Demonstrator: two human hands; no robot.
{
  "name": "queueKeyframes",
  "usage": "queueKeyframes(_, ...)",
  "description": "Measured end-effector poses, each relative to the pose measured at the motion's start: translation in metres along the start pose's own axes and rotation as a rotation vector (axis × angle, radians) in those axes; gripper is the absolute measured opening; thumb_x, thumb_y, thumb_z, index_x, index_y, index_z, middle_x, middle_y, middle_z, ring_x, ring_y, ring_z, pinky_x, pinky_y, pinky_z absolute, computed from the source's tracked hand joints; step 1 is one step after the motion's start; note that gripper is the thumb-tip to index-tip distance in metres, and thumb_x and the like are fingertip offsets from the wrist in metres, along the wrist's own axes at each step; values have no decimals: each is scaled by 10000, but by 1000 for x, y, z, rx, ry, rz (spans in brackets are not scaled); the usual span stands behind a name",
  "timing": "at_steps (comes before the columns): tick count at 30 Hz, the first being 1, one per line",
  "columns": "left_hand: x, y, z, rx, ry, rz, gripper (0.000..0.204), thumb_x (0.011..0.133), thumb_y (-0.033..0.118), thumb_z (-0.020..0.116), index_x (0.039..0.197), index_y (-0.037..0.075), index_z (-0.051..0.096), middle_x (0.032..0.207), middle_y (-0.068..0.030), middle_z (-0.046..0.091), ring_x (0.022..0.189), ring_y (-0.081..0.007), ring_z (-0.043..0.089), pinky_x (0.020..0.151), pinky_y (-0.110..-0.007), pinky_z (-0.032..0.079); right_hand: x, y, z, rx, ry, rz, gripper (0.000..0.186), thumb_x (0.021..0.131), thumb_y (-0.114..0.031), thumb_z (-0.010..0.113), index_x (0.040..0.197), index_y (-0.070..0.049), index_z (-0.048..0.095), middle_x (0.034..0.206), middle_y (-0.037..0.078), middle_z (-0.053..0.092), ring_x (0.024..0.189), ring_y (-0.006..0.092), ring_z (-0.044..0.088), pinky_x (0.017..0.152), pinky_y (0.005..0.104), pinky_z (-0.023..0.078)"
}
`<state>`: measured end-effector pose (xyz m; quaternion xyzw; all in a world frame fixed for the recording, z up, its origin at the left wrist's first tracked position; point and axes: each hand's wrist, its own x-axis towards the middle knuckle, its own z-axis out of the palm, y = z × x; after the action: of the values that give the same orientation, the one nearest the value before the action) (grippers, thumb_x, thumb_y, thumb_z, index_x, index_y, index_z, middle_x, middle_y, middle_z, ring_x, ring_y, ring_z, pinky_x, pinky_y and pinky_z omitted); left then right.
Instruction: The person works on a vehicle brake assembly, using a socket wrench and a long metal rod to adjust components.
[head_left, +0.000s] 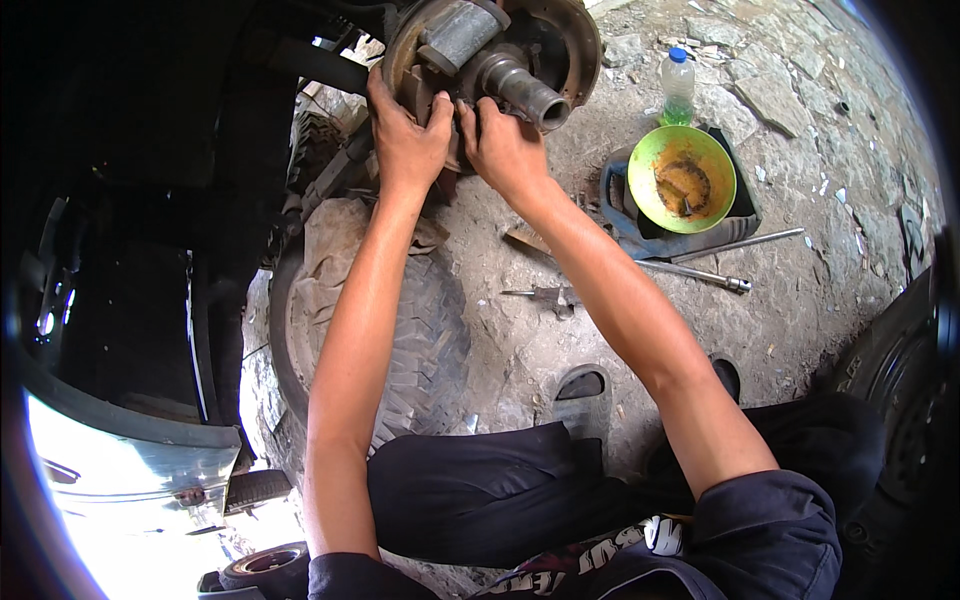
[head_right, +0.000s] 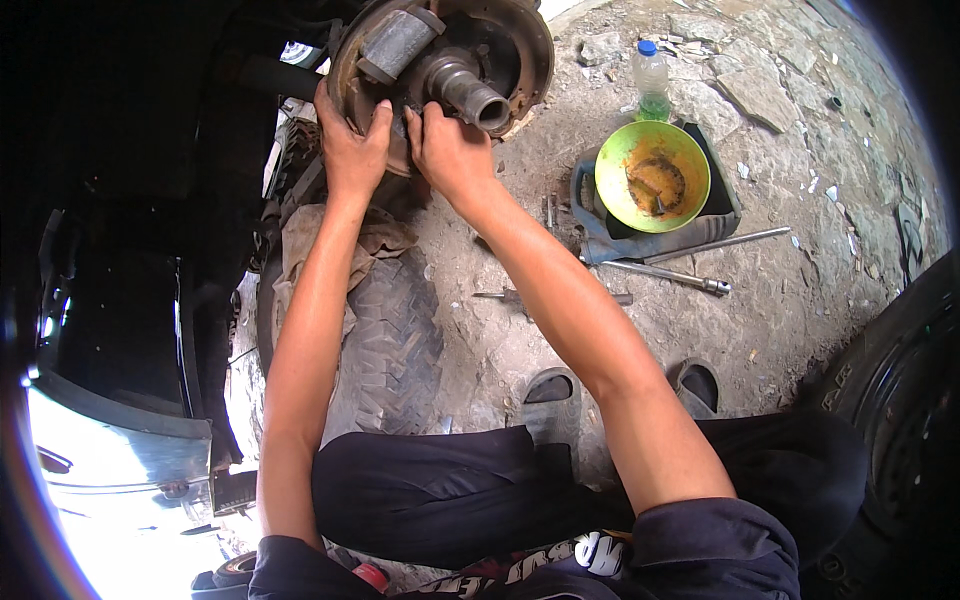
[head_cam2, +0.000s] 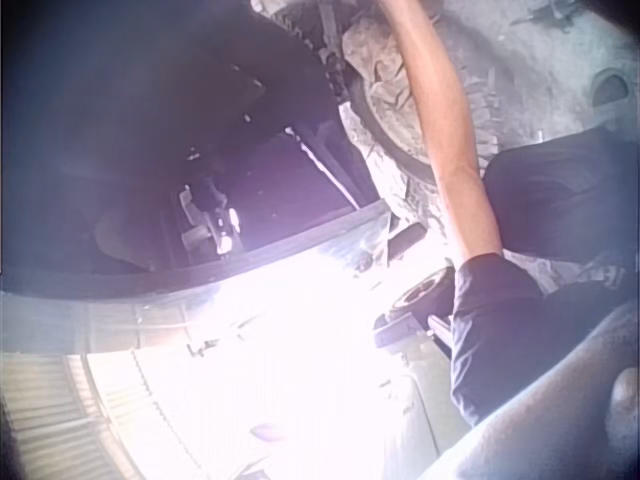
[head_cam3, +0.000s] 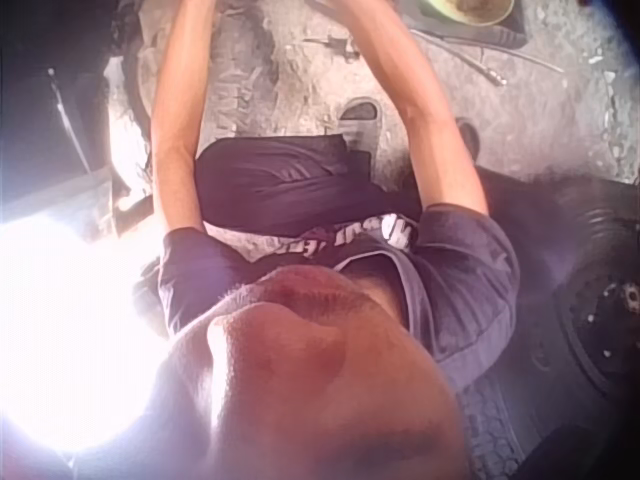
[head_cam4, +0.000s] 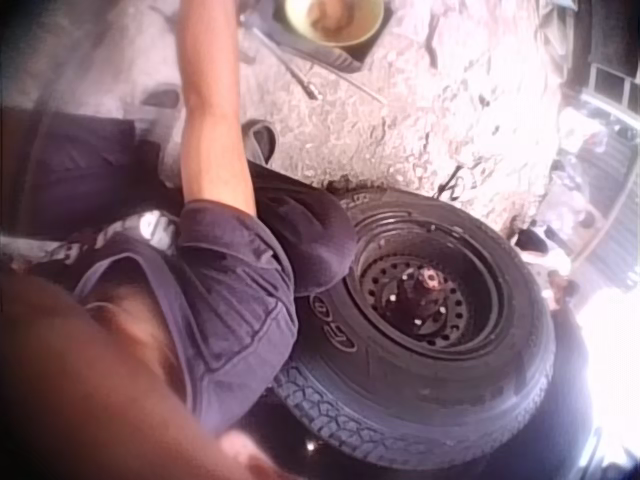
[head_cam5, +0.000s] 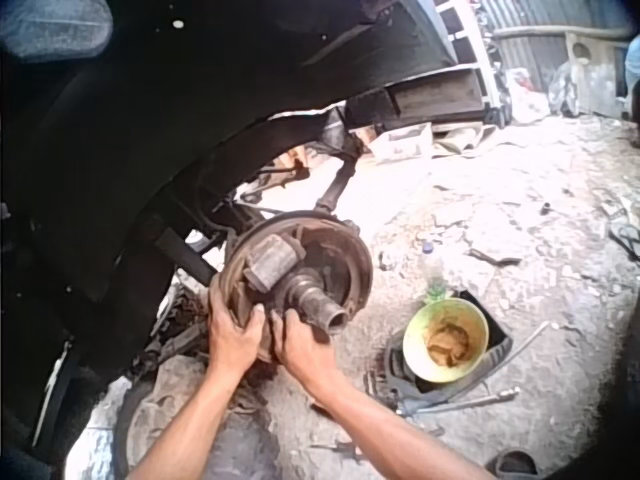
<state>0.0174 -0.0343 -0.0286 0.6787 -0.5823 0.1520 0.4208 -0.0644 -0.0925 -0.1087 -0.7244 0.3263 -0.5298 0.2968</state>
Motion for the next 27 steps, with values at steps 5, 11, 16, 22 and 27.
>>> queueKeyframes(5, 0, 2, 0, -2, 3, -1, 736, 833, 156, 688, 1399, -65, 275, 1307, -262, 482, 1205, -328, 513, 1031, -398, 397, -1, 7, 5, -6, 29, -38, 278, 944, -262, 577, 847, -4, 606, 596, 215, 598, 564, 387, 621, 514, 449, 505)
queueKeyframes(11, 1, -4, 2, 34, 18, 26, 740, 833, 164, 694, 1401, -62, 277, 1295, -262, 494, 1197, -331, 520, 1031, -398, 398, -5, 5, 6, -38, 66, -57, 250, 945, -258, 577, 950, -9, 572, 590, 214, 597, 549, 388, 616, 500, 458, 498)
queueKeyframes(16, 4, -13, -2, -64, 2, 65, 693, 833, 129, 715, 1382, -46, 329, 1265, -209, 526, 1162, -271, 539, 1013, -372, 415, -1, 3, 8, -26, 35, -41, 250, 948, -255, 570, 868, -18, 587, 560, 212, 588, 523, 390, 611, 487, 461, 493)
queueKeyframes(22, 12, -20, -4, -264, -36, 99, 678, 806, 69, 742, 1363, -55, 376, 1272, -178, 527, 1158, -244, 537, 1017, -358, 416, 5, 5, 12, -35, 84, -39, 303, 944, -270, 582, 771, -22, 599, 557, 215, 585, 527, 390, 613, 481, 460, 489)
queueKeyframes(27, 8, -18, -1, -305, 7, 103, 619, 830, 52, 728, 1346, -56, 403, 1234, -130, 556, 1144, -197, 539, 1002, -318, 419, -6, 2, 10, -33, 133, -75, 301, 936, -267, 596, 779, -9, 597, 570, 215, 586, 533, 392, 610, 484, 457, 491)
